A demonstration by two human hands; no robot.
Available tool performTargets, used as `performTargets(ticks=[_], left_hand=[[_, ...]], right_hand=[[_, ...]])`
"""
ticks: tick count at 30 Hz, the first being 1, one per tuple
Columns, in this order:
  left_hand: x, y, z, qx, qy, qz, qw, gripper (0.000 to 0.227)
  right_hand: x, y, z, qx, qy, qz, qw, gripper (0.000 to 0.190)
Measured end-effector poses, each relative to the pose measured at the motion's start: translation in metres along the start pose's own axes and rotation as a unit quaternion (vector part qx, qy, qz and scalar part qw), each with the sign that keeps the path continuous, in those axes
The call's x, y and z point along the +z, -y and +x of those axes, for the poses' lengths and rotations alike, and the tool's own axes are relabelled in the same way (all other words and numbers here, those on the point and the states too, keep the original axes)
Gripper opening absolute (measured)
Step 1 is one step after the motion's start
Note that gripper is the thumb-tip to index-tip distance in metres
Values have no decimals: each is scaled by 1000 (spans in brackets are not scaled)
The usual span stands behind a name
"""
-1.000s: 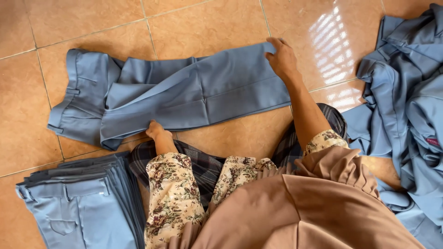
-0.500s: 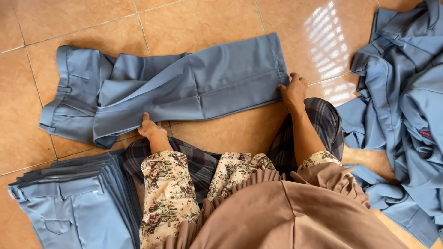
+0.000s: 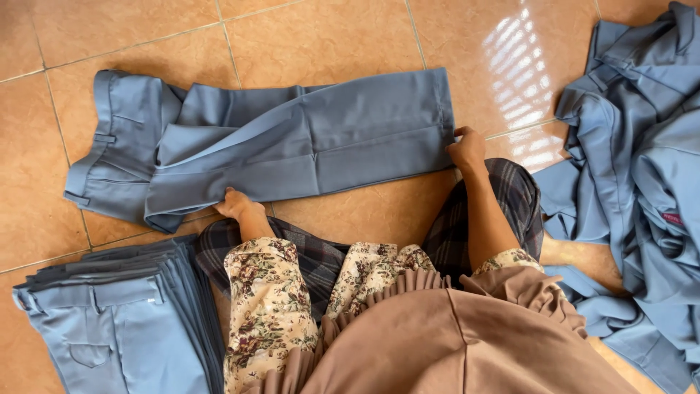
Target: Folding blue trousers into neat rectangles and stacking them on the floor.
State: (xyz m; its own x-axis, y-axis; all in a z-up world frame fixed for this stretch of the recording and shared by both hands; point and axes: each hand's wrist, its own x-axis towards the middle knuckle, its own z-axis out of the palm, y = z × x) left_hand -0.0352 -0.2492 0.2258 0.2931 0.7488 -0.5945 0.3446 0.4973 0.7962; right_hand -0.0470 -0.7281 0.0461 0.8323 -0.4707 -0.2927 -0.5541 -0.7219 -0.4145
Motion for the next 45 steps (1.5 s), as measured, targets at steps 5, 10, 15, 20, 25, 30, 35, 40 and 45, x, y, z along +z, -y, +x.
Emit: performTargets(ticks=[5,10,15,20,25,30,35,40,45], left_hand=[[3,106,166,27,-36,-67,997,70],[-6,103,141,279,-52,58,957,87],[15,105,96,502,-128,287,806,50],[59,130,55,614,160,234,737,52],[97,139,59,569,211,351,713,51],[125,130,67,502,254,470,680,58],[148,140,78,501,284,521,631,56],[159,128,72,493,289,550,608,51],[175,131,83,491,301,607,548,49]], right_hand=[[-29,16,-24,-11,-26,88,996,55],[-30,42,-30,-7,-24,82,996,69],[-20,47,-22,57,-16,53,997,67],[24,-2,23,45,18,83,995,51],[-14,39,-16,8,33,338,941,47],[-99,64,-65,30,84,580,810,50],[-76,25,-34,52,104,486,866,58],[-69,14,-23,59,82,479,872,61],[-106,35,-40,88,96,533,836,65]])
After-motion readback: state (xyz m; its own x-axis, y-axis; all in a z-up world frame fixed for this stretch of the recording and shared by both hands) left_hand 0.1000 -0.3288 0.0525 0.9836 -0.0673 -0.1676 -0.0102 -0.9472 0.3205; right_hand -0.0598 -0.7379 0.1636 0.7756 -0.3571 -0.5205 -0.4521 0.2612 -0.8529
